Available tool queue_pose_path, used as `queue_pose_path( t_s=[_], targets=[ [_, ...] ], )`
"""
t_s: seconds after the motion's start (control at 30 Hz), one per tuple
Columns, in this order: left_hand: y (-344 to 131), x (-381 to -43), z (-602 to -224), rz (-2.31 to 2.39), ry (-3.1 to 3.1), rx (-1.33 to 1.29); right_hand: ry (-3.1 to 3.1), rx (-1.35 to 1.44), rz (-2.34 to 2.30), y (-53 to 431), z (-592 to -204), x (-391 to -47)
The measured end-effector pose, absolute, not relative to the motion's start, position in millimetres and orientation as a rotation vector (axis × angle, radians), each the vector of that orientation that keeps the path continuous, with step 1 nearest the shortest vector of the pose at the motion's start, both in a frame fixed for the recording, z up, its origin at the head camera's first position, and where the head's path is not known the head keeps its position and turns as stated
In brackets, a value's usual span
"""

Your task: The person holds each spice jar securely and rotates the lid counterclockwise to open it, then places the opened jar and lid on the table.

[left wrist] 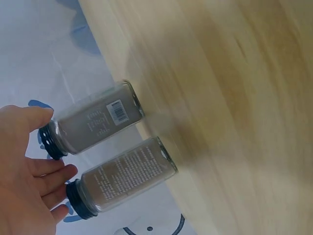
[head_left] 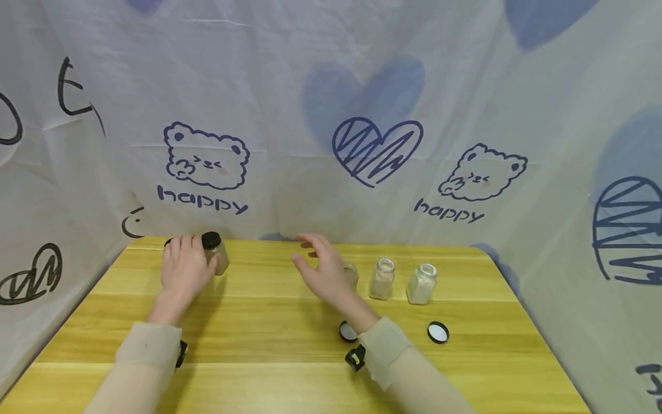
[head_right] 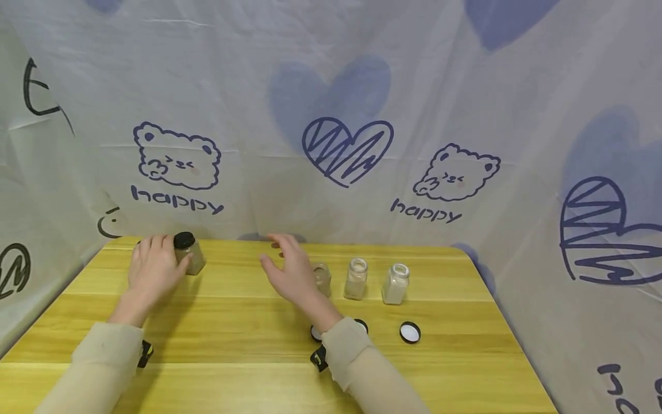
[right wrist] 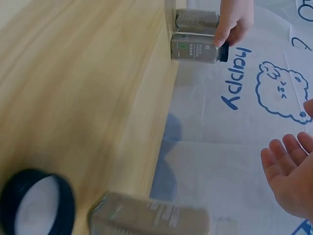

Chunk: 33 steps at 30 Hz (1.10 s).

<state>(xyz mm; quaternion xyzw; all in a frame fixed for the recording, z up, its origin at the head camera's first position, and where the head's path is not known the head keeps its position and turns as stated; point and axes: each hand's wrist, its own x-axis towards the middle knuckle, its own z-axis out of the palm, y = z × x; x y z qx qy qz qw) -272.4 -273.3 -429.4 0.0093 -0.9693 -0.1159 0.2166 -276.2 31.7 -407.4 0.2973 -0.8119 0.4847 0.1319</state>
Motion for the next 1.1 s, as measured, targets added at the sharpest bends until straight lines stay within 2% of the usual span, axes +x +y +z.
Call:
queue_pose_path(
  t_s=[0.47, 1.1],
  targets=[
    [-275, -274, -434, -0.272, -2.701, -0.062, -2.509, 0.893, 1.375, -11, -398, -298],
    [-237, -274, -435, -0.295, -2.717, -0.275, -2.780, 0.906, 1.164, -52, -407, -323]
  ],
)
